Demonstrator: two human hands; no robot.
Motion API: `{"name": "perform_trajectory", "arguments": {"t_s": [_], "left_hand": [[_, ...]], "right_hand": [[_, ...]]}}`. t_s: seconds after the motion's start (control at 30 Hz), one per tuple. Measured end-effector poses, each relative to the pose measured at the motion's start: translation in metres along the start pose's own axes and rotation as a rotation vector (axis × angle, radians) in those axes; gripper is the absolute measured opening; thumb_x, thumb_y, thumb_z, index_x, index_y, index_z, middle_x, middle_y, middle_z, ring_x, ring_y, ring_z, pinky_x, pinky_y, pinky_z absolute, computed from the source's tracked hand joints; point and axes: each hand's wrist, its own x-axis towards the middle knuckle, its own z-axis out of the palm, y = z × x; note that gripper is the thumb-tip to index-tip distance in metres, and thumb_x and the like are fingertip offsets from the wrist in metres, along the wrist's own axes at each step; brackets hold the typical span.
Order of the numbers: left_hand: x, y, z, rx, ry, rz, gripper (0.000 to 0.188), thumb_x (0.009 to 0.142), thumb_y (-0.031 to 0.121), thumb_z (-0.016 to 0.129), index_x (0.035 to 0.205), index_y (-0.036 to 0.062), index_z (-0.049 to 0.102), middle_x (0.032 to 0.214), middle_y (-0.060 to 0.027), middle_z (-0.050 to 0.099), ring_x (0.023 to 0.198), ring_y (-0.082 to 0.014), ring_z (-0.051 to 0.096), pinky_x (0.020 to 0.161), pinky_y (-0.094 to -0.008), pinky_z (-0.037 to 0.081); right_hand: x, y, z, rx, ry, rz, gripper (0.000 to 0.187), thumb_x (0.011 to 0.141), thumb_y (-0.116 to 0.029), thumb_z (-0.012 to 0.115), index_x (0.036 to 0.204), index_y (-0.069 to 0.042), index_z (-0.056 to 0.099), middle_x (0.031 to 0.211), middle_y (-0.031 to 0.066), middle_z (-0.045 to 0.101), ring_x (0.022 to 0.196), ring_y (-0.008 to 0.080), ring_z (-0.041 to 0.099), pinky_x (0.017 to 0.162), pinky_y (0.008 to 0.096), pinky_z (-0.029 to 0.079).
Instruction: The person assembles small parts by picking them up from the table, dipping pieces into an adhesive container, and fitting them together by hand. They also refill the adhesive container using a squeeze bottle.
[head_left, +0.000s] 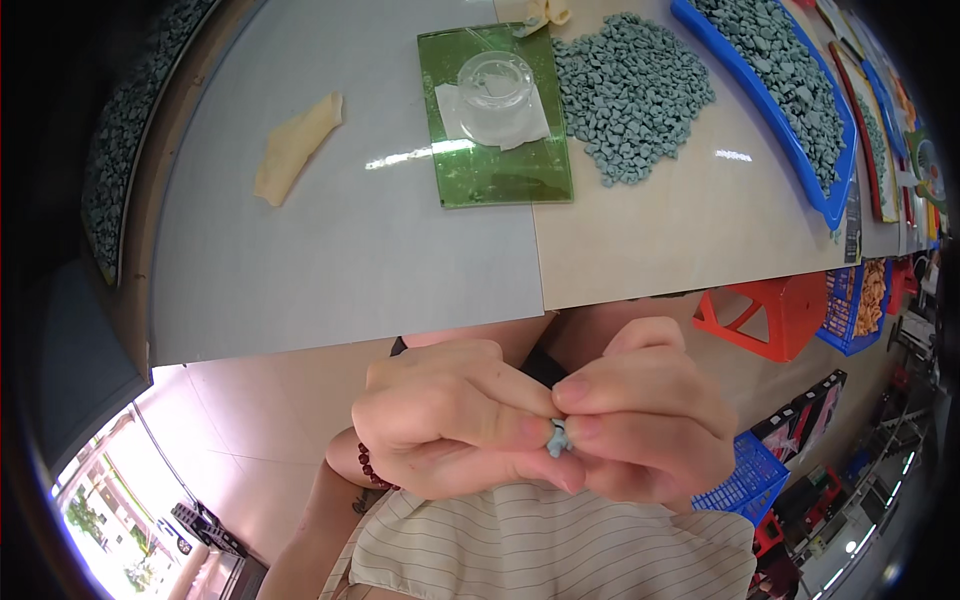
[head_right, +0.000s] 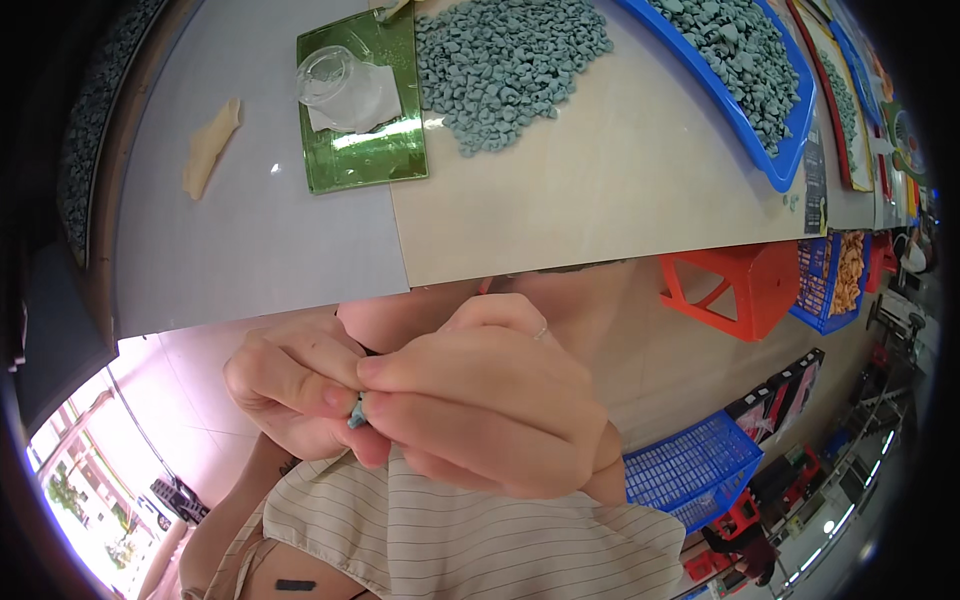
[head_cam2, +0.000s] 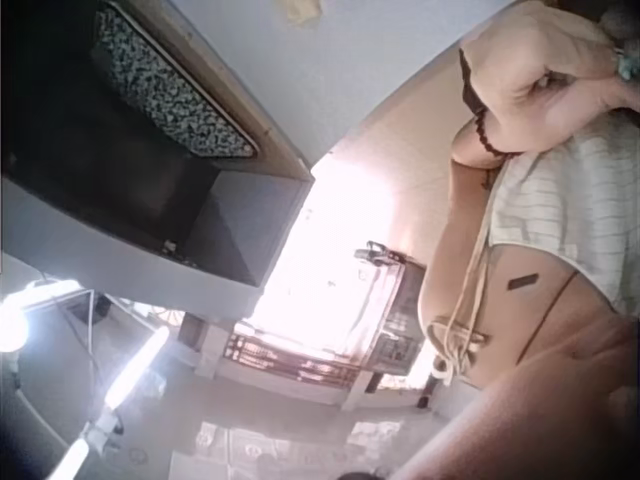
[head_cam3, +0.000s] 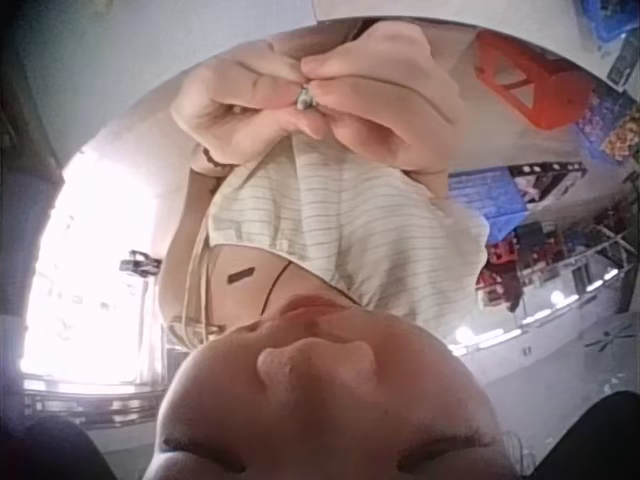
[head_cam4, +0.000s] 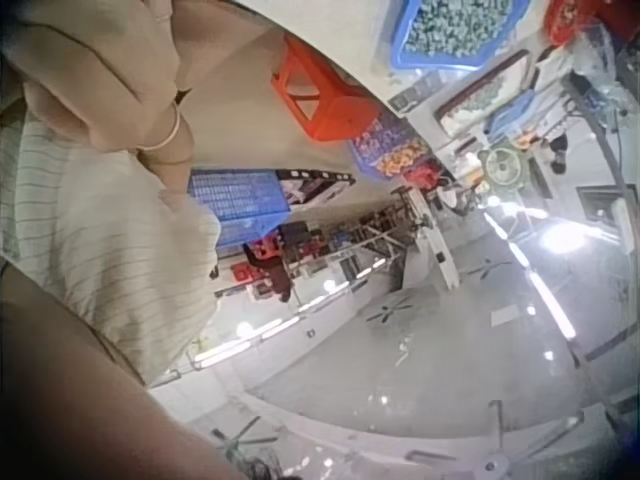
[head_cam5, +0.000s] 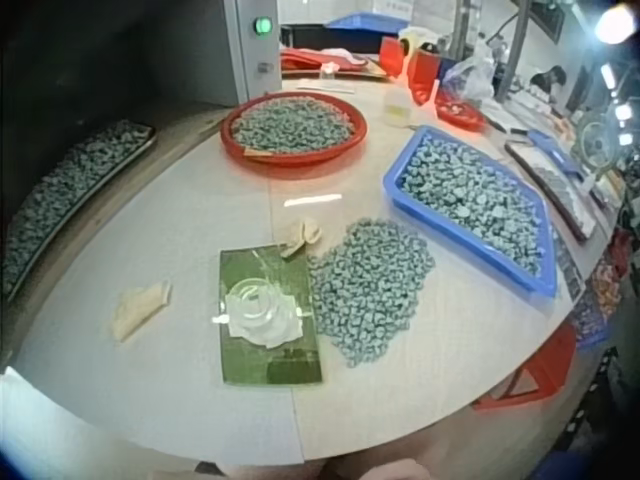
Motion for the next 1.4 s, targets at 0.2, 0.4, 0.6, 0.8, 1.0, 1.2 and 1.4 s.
{"name": "perform_trajectory", "arguments": {"t_s": [0.2, 0.4, 0.6, 0.8, 1.0, 1.2, 1.4], "left_hand": [[0.005, 0.003, 0.0, 0.023, -0.066, 0.022, 0.029, 0.061, 0.008, 0.08, 0.078, 0.0035, 0.058, 0.075, -0.0073, 0.065, 0.048, -0.0088, 0.046, 0.041, -0.0197, 0.031], [0.015, 0.007, -0.001, -0.182, -0.124, -0.311, 0.024, 0.068, 0.005, 0.075, 0.085, 0.0014, 0.058, 0.079, -0.0054, 0.064, 0.047, -0.0031, 0.038, 0.044, -0.0187, 0.032], [0.013, 0.005, -0.001, -0.392, -0.186, -0.469, 0.02, 0.08, 0.004, 0.063, 0.098, -0.0019, 0.055, 0.077, -0.0006, 0.059, 0.054, -0.001, 0.039, 0.058, -0.0168, 0.038], [0.012, 0.001, 0.004, -0.331, -0.171, -0.439, 0.021, 0.086, 0.014, 0.057, 0.099, -0.0023, 0.055, 0.082, -0.0024, 0.056, 0.063, -0.0059, 0.046, 0.061, -0.0192, 0.038], [0.013, 0.005, -0.004, -0.958, -0.131, -0.859, 0.024, 0.092, 0.024, 0.043, 0.091, 0.0009, 0.05, 0.075, -0.0019, 0.048, 0.055, -0.0059, 0.034, 0.051, -0.019, 0.03], [0.02, 0.018, 0.004, -1.18, 0.2, -0.846, 0.013, 0.091, 0.018, 0.041, 0.086, 0.0064, 0.044, 0.081, -0.0041, 0.038, 0.069, -0.0094, 0.033, 0.05, -0.0193, 0.027], [0.018, 0.019, -0.01, -1.204, 0.235, -0.913, 0.023, 0.096, 0.031, 0.032, 0.085, 0.0125, 0.042, 0.069, 0.0005, 0.035, 0.051, -0.0091, 0.03, 0.045, -0.0191, 0.025]], "right_hand": [[0.006, 0.001, -0.009, -0.065, -0.103, -0.157, 0.013, 0.076, -0.012, 0.064, 0.083, -0.003, 0.059, 0.091, 0.013, 0.062, 0.066, 0.018, 0.061, 0.071, 0.0343, 0.045], [0.009, 0.004, -0.002, -0.07, 0.134, -0.136, 0.018, 0.057, -0.002, 0.068, 0.074, -0.001, 0.062, 0.067, 0.0083, 0.063, 0.058, 0.0156, 0.06, 0.05, 0.0268, 0.043], [0.019, 0.013, -0.003, -0.037, 0.168, -0.217, 0.017, 0.067, -0.011, 0.064, 0.082, -0.002, 0.062, 0.082, 0.0134, 0.06, 0.066, 0.0205, 0.058, 0.054, 0.029, 0.044], [0.016, 0.006, -0.007, -0.162, -0.03, -0.203, 0.022, 0.078, -0.02, 0.06, 0.086, 0.0, 0.061, 0.088, 0.018, 0.059, 0.074, 0.0256, 0.057, 0.059, 0.0316, 0.046], [0.038, 0.003, -0.053, -0.636, 0.113, -0.145, 0.018, 0.077, -0.009, 0.058, 0.09, 0.005, 0.061, 0.085, 0.0126, 0.06, 0.073, 0.0201, 0.055, 0.064, 0.0262, 0.043], [0.081, 0.062, -0.127, -0.993, 0.308, 0.162, 0.02, 0.074, -0.007, 0.064, 0.095, -0.006, 0.063, 0.082, 0.0022, 0.058, 0.069, 0.0125, 0.049, 0.059, 0.0232, 0.037], [0.115, 0.036, -0.094, -0.742, 0.191, 0.053, 0.023, 0.071, -0.009, 0.067, 0.094, -0.006, 0.063, 0.084, 0.0019, 0.058, 0.073, 0.0111, 0.05, 0.058, 0.0216, 0.037]]}}
